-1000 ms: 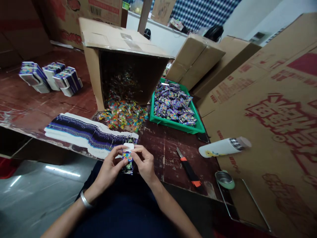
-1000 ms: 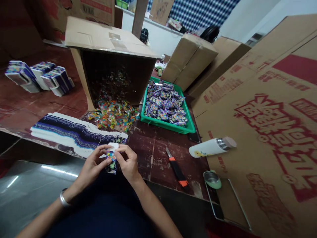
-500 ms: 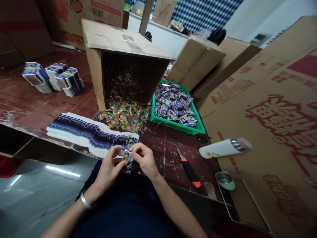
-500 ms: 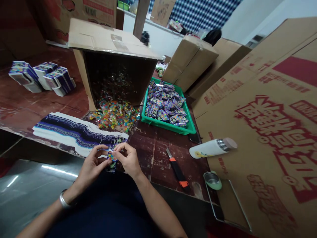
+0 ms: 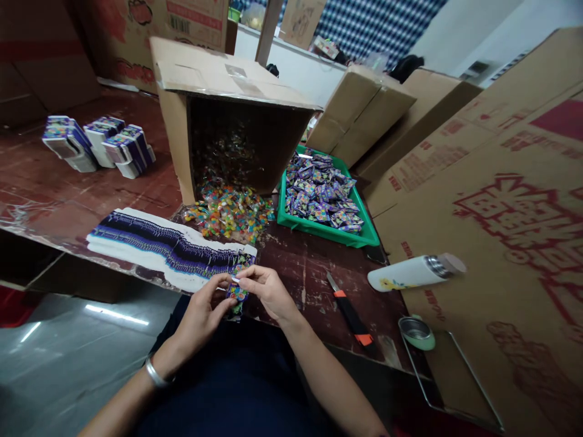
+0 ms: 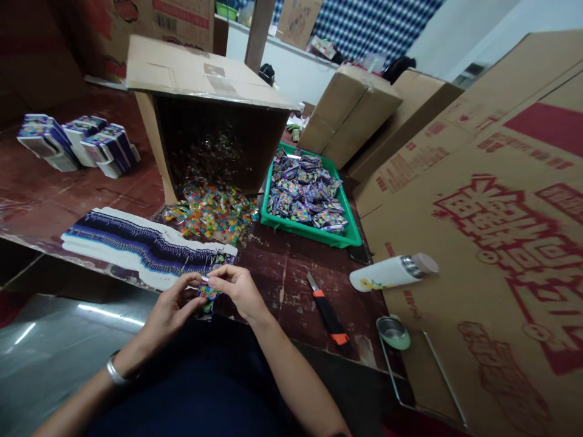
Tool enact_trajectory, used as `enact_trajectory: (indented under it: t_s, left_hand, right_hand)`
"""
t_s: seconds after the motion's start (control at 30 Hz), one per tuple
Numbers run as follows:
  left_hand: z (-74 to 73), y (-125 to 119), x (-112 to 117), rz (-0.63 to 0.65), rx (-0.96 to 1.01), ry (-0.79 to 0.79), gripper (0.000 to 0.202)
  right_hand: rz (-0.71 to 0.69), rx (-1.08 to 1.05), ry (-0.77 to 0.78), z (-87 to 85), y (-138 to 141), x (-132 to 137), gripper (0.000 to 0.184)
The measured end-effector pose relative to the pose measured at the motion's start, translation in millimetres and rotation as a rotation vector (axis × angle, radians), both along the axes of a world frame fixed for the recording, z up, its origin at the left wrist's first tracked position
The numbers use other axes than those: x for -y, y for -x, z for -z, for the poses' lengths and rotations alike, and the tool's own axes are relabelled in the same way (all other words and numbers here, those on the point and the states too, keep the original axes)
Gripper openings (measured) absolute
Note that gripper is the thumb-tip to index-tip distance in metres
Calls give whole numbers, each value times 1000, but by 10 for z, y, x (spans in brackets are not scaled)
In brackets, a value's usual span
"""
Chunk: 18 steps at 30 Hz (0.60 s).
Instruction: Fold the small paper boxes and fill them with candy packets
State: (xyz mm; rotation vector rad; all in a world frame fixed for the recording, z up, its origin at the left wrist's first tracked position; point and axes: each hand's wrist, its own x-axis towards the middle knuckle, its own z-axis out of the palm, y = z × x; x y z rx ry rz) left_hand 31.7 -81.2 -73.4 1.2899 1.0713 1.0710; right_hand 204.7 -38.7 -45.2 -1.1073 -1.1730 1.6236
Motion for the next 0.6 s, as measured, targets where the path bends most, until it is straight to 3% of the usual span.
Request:
enact_trajectory:
  t_s: [0.17,0.4,0.5,0.6]
  left_hand:
    - [-17,-19,-2,-17,163,111,38]
    - [-72,-4,-2,8,117,96,44]
    - [-119,7,-4,-13,110,93,49]
    - [-148,7,3,-40,98,109,39]
  right_hand:
    - [-58,93,-59,-68,-67,-43,22]
    - [-21,168,-83,-131,-59,-111,26]
    - [-17,230,-185,-165,-42,-90,25]
    - [-46,285,-341,-206,-56,-37,27]
